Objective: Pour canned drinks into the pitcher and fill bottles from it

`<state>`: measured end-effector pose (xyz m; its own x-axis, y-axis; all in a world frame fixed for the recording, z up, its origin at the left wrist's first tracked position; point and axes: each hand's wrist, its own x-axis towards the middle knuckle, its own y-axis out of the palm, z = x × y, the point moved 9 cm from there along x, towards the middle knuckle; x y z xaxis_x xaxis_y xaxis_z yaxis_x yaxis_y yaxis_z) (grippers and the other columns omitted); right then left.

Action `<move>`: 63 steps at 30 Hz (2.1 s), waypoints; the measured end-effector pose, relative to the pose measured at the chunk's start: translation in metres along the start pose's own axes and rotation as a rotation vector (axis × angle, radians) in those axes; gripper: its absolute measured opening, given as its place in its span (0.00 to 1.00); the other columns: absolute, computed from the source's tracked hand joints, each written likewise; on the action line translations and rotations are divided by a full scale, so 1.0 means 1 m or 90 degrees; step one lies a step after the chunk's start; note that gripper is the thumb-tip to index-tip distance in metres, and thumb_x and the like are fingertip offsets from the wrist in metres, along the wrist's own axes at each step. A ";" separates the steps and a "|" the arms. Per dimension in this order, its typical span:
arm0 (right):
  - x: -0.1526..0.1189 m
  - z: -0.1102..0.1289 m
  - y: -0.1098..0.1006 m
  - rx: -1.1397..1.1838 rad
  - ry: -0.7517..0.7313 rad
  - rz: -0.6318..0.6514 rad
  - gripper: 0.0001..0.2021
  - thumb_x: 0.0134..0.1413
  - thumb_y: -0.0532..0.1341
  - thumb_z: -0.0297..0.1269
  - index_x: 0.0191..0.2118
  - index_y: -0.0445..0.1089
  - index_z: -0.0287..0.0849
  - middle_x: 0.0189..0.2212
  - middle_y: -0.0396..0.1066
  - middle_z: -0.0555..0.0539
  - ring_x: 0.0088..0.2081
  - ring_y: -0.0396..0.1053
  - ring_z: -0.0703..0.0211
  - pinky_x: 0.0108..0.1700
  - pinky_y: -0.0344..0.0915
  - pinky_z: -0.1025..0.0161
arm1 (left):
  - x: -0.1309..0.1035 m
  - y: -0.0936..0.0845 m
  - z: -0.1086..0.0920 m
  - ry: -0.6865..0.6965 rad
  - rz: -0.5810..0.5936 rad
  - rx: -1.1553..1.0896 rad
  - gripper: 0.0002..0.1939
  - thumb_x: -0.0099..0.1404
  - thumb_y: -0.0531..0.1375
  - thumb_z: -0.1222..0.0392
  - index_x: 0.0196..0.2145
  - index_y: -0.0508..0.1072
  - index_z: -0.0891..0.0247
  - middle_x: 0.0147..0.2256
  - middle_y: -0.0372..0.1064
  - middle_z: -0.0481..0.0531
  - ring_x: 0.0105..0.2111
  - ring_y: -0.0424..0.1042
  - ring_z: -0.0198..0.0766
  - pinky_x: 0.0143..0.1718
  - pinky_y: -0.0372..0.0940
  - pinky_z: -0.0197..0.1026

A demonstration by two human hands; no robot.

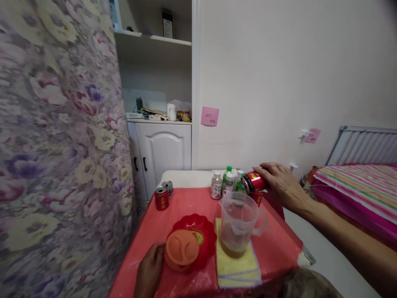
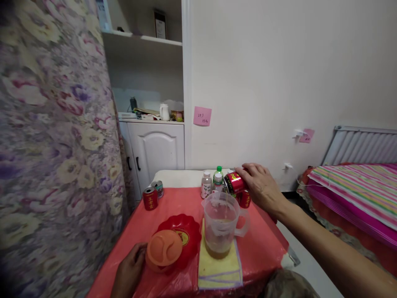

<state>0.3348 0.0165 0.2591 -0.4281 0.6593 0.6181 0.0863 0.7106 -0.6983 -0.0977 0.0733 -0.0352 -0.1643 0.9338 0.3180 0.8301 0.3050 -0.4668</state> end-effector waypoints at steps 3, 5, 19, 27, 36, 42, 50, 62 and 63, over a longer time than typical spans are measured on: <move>0.001 0.001 -0.001 0.000 -0.007 -0.008 0.23 0.63 0.55 0.28 0.63 0.61 0.45 0.53 0.68 0.38 0.52 0.65 0.45 0.51 0.65 0.50 | 0.000 0.000 -0.002 -0.001 0.000 0.000 0.15 0.60 0.55 0.47 0.35 0.76 0.57 0.37 0.82 0.53 0.38 0.80 0.48 0.41 0.72 0.42; 0.001 0.001 0.000 -0.001 -0.012 -0.010 0.23 0.64 0.55 0.28 0.63 0.61 0.46 0.53 0.68 0.38 0.52 0.65 0.45 0.51 0.64 0.50 | 0.000 -0.001 -0.002 -0.005 -0.001 0.002 0.15 0.60 0.55 0.47 0.35 0.76 0.57 0.37 0.82 0.53 0.38 0.80 0.48 0.41 0.72 0.42; 0.006 0.008 -0.003 -0.024 -0.045 -0.002 0.23 0.63 0.56 0.29 0.63 0.61 0.45 0.55 0.67 0.37 0.54 0.63 0.43 0.53 0.64 0.49 | -0.001 -0.003 -0.006 0.005 -0.008 0.001 0.13 0.59 0.56 0.49 0.34 0.77 0.56 0.35 0.83 0.51 0.37 0.80 0.46 0.39 0.73 0.40; 0.011 0.015 -0.007 -0.051 -0.056 0.007 0.22 0.64 0.53 0.27 0.62 0.61 0.45 0.55 0.67 0.37 0.54 0.64 0.43 0.52 0.62 0.50 | 0.000 -0.003 -0.012 0.006 -0.008 0.000 0.14 0.59 0.56 0.48 0.33 0.77 0.56 0.35 0.83 0.52 0.36 0.81 0.47 0.38 0.73 0.42; 0.014 0.026 -0.004 -0.045 -0.081 0.027 0.23 0.65 0.52 0.26 0.63 0.60 0.47 0.57 0.67 0.38 0.57 0.62 0.44 0.59 0.57 0.46 | 0.000 -0.002 -0.007 0.001 -0.009 -0.004 0.13 0.59 0.56 0.48 0.34 0.76 0.56 0.35 0.82 0.52 0.36 0.80 0.47 0.38 0.73 0.42; 0.015 0.033 0.001 -0.054 -0.100 0.054 0.25 0.64 0.52 0.23 0.64 0.59 0.49 0.57 0.67 0.39 0.61 0.61 0.45 0.64 0.49 0.39 | -0.001 0.001 -0.002 -0.011 0.001 -0.005 0.16 0.61 0.54 0.46 0.35 0.76 0.57 0.37 0.82 0.54 0.39 0.80 0.48 0.42 0.72 0.44; 0.017 0.047 -0.003 -0.066 -0.152 0.042 0.28 0.61 0.53 0.21 0.65 0.58 0.46 0.57 0.68 0.37 0.61 0.60 0.44 0.66 0.45 0.36 | -0.001 0.001 -0.003 -0.016 0.006 -0.001 0.15 0.61 0.54 0.47 0.35 0.75 0.57 0.37 0.82 0.54 0.39 0.80 0.48 0.42 0.71 0.43; 0.022 0.065 -0.001 -0.096 -0.188 0.073 0.31 0.58 0.56 0.20 0.65 0.57 0.45 0.60 0.67 0.37 0.62 0.59 0.41 0.65 0.44 0.33 | -0.002 -0.001 -0.004 0.005 -0.010 -0.019 0.13 0.61 0.55 0.48 0.34 0.76 0.56 0.35 0.82 0.51 0.37 0.80 0.47 0.40 0.73 0.42; 0.022 0.067 -0.001 -0.096 -0.197 0.075 0.31 0.57 0.57 0.21 0.65 0.57 0.44 0.60 0.66 0.37 0.62 0.59 0.41 0.65 0.45 0.33 | -0.002 -0.001 -0.003 0.005 -0.009 -0.021 0.13 0.61 0.55 0.49 0.34 0.76 0.56 0.35 0.82 0.51 0.37 0.80 0.47 0.40 0.73 0.42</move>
<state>0.2649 0.0135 0.2489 -0.6578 0.6495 0.3815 0.2732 0.6777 -0.6827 -0.0960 0.0705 -0.0329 -0.1713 0.9279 0.3312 0.8450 0.3113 -0.4349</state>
